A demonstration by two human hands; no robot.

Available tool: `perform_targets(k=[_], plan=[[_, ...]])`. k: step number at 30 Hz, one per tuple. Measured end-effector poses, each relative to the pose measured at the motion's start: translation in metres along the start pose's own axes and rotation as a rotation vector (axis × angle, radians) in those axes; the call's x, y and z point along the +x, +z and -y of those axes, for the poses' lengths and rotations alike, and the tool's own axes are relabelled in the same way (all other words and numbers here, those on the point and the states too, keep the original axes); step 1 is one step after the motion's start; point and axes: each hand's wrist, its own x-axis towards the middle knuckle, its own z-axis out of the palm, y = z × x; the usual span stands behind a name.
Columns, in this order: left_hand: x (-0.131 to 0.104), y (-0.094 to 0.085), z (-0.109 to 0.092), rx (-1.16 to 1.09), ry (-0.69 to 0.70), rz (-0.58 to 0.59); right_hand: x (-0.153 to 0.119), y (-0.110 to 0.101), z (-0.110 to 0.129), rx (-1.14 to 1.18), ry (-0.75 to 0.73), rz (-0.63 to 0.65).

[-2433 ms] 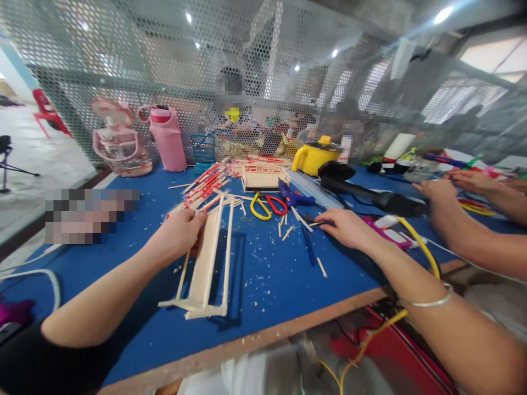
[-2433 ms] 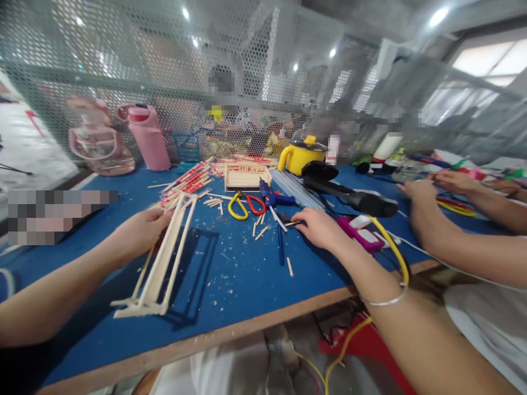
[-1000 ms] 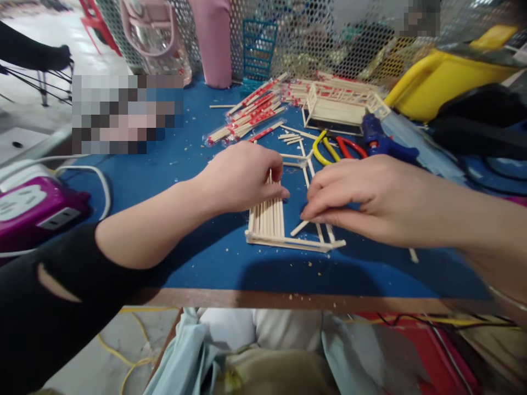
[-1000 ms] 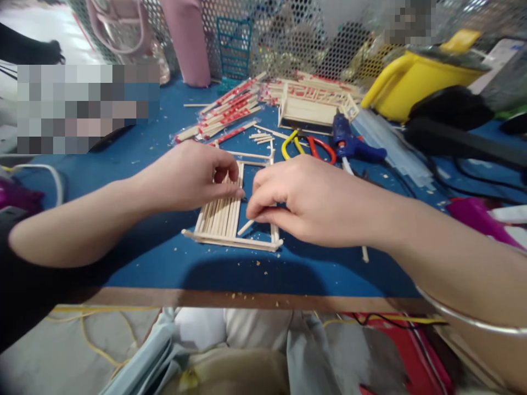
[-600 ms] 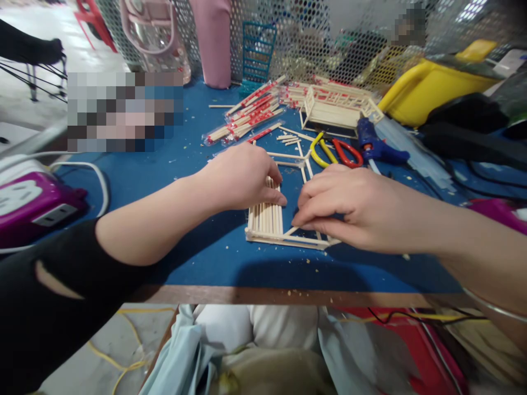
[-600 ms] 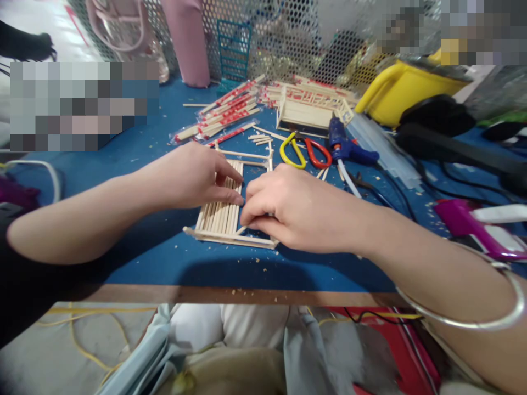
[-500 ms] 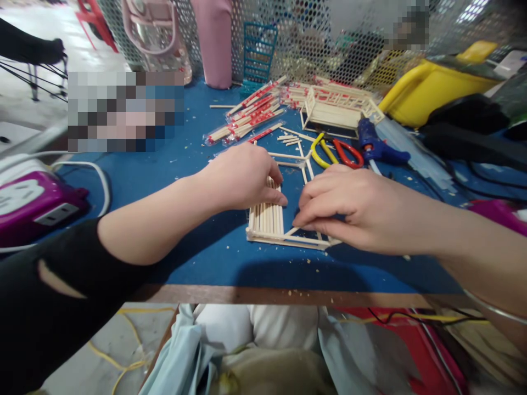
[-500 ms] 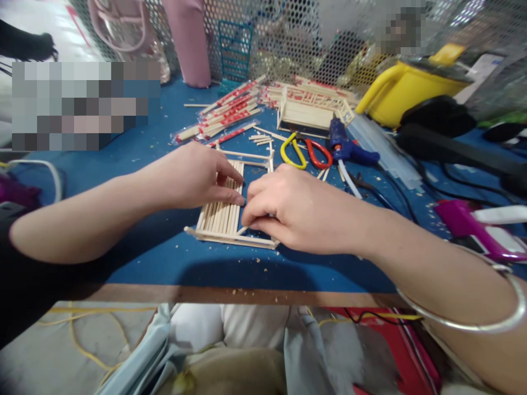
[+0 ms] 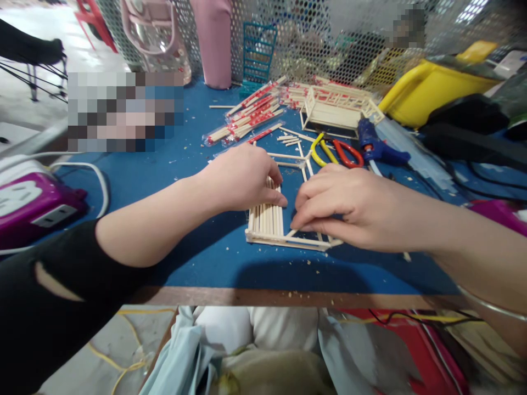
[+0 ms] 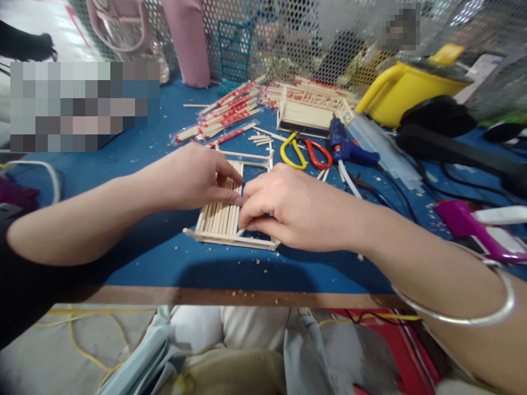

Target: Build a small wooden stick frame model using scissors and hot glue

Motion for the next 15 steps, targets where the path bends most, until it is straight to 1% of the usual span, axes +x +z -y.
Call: perform_targets(k=[2,6,10,12,15], plan=[[0.000,0.000,0.000,-0.043,0.006,-0.011,0.000,0.000,0.001,0.006,0.000,0.009],[-0.002,0.001,0.000,-0.142,-0.018,-0.027,0.000,0.001,0.001,0.026,0.040,-0.027],[-0.003,0.001,0.001,-0.108,0.020,-0.096,-0.004,-0.003,-0.001,0.036,0.071,-0.037],[-0.003,0.000,0.001,-0.043,0.049,-0.155,-0.013,-0.010,-0.002,0.030,0.150,-0.127],[-0.005,-0.005,0.001,0.063,0.033,-0.275,-0.036,-0.020,-0.006,-0.028,0.384,-0.335]])
